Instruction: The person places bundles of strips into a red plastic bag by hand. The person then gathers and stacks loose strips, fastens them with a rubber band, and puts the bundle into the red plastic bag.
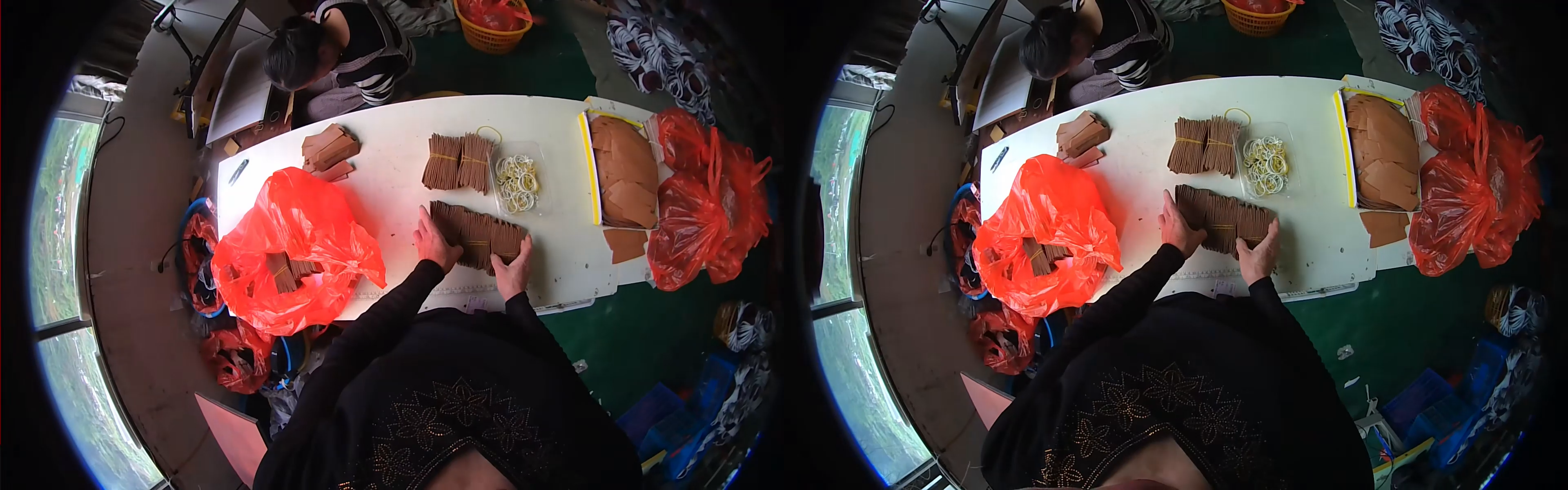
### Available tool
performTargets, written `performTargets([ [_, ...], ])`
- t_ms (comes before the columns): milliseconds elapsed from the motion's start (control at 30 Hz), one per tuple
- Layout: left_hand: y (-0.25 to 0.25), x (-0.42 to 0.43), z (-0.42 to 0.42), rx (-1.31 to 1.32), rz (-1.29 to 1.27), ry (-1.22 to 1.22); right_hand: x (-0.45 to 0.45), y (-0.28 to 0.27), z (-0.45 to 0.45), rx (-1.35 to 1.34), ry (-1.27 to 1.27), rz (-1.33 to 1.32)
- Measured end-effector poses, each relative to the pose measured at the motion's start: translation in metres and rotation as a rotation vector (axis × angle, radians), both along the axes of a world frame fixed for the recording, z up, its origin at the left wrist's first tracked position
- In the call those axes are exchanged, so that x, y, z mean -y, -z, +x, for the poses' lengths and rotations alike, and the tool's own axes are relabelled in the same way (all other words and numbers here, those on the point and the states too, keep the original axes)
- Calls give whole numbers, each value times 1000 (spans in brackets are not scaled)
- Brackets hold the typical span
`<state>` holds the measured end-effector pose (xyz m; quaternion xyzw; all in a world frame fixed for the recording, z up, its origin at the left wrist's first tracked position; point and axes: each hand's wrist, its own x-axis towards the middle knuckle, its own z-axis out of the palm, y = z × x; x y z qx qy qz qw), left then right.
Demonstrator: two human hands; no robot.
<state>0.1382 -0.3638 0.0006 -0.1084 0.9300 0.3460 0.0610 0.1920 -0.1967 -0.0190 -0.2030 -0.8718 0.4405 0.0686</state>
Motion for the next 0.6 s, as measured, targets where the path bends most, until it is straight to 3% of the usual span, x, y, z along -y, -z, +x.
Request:
performTargets([
  [133, 5, 16, 8, 62, 117, -9, 3, 2, 4, 7, 32, -205],
  [267, 9, 29, 7, 155, -32, 100, -5, -24, -1, 271, -14, -625],
  [300, 8, 30, 9, 158, -25, 94, -4, -24, 1, 276, -19, -618],
  [467, -2, 26, 14, 243, -68, 41, 8, -20, 3, 274, -36, -451],
  [600, -8, 32, 24, 153, 58, -38, 23, -21, 16, 143, -114, 250],
])
